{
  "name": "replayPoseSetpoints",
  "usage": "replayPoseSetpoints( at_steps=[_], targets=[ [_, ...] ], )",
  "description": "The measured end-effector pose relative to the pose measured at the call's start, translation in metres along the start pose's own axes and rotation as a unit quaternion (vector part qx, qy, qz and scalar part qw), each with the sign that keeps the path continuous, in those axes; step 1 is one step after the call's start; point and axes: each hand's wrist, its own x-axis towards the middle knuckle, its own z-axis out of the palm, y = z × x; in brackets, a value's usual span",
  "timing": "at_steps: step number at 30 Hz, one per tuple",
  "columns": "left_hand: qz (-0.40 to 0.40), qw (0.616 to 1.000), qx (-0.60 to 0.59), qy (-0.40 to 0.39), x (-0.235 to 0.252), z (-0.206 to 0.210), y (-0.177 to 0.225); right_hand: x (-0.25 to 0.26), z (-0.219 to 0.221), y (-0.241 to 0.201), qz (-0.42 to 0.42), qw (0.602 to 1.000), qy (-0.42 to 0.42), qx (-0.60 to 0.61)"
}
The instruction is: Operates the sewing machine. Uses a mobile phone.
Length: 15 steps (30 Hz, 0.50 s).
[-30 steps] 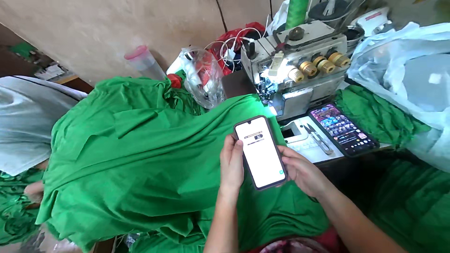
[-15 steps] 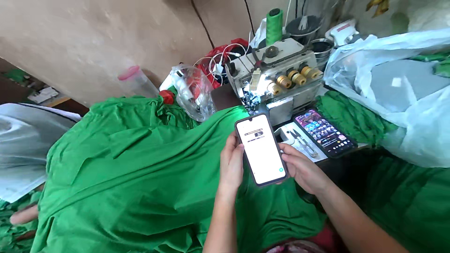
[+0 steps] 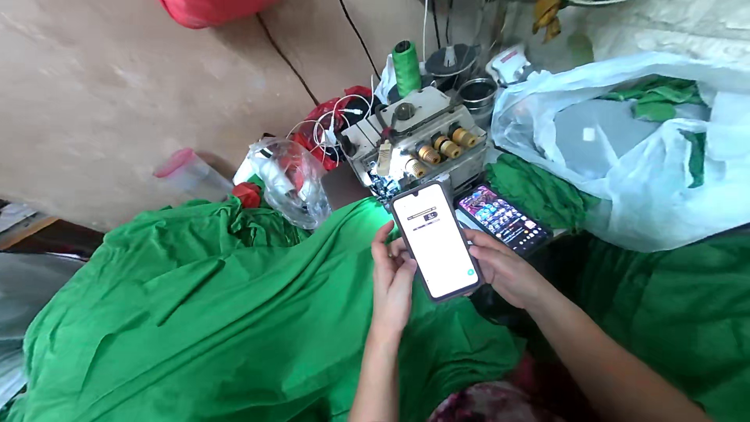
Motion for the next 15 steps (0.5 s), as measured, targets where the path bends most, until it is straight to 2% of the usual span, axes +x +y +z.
replayPoseSetpoints(
  at_steps=[6, 15],
  targets=[
    [0.011, 0.997, 0.014, -0.08, -0.003, 0.006, -0.017, -0.007, -0.015, -0.003, 0.01, 0.999, 0.043, 0.013],
    [-0.051, 0.99, -0.021, -0.126, 0.011, 0.022, -0.037, -0.008, -0.035, -0.003, 0.02, 0.997, 0.076, 0.004]
  ],
)
